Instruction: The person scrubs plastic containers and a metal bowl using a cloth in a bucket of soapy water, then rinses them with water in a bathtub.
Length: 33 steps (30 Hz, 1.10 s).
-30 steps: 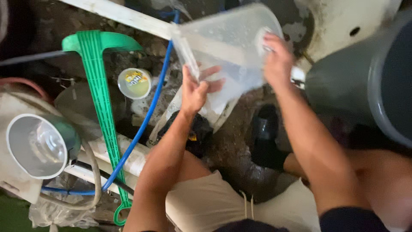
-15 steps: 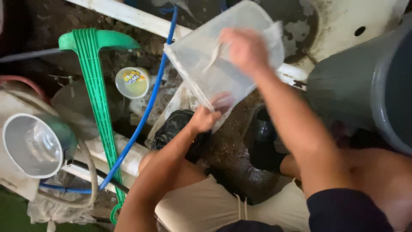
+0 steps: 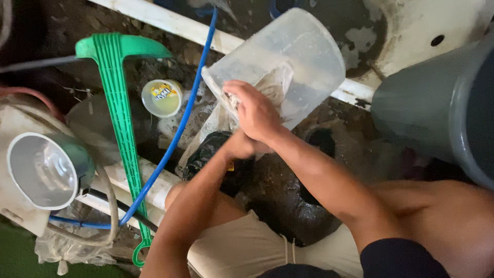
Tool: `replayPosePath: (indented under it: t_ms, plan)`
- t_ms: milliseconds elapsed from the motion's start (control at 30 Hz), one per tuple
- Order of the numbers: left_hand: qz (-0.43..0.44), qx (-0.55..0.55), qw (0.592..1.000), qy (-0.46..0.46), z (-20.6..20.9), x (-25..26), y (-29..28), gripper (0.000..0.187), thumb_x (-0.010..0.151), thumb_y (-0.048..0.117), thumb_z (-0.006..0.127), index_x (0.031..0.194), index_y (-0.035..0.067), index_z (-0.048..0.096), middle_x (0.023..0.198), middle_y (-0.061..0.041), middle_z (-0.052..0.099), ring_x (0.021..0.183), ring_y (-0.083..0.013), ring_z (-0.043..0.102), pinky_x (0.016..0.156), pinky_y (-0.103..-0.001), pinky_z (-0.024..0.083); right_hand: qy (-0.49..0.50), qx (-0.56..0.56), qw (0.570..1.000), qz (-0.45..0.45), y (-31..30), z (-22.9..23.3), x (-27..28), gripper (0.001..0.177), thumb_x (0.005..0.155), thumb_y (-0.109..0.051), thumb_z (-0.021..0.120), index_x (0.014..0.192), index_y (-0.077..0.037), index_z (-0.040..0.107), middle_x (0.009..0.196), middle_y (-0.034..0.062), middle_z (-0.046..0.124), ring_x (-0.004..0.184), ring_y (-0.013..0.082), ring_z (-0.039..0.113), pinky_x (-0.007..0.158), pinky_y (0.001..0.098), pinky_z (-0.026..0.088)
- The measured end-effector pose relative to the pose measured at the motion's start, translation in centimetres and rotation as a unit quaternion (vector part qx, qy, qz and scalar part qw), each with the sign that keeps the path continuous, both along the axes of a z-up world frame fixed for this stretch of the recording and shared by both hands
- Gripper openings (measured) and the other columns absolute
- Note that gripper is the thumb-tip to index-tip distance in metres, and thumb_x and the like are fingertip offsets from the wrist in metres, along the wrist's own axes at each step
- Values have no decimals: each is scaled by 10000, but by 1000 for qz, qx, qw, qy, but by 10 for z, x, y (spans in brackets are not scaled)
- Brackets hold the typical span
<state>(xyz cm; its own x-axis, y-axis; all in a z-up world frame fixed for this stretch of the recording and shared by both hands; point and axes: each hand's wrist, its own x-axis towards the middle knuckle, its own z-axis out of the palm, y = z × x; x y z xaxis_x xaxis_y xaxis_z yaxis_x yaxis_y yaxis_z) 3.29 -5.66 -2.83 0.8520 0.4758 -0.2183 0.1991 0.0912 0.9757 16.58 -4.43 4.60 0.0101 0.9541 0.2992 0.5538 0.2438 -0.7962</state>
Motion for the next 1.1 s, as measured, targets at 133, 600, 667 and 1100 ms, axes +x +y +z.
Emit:
replayPosePath:
  t_ms: [133, 600, 667, 1100]
  plan:
    - [270, -272, 870, -309, 4, 3, 25, 666, 894, -4, 688, 1495, 18, 402, 1274, -93, 614, 1182, -224, 616, 1034, -374, 545, 110, -10, 993, -40, -21, -5, 34, 282, 928, 46, 598, 1167, -72, 689, 1449, 91, 579, 1337, 237, 620, 1094, 395, 587]
    - [447, 11, 885, -132, 13, 22, 12, 341, 1200, 250, 361, 1403, 1, 476, 1268, -171, 608, 1149, -226, 597, 1002, -393, 522, -159, 103, 974, 123, 26, -9, 34, 324, 1093, -76, 492, 1380, -61, 642, 1384, 152, 691, 1325, 331, 653, 1195, 564, 442]
    - [427, 32, 893, -141, 28, 23, 11, 356, 1196, 231, 352, 1455, 0, 433, 1329, -202, 600, 1189, -258, 609, 1017, -411, 528, -193, 20, 973, 126, 61, -4, 33, 335, 1059, -135, 478, 1302, -160, 708, 1331, 124, 721, 1249, 312, 683, 1117, 532, 483]
    - [421, 37, 904, -65, -37, 29, 20, 318, 966, 21, 628, 1226, -28, 451, 1081, -202, 588, 941, -226, 611, 775, -371, 568, -218, 7, 966, 137, -1, 17, 62, 361, 986, -83, 551, 1332, -28, 636, 1374, 167, 660, 1270, 348, 629, 1054, 491, 505]
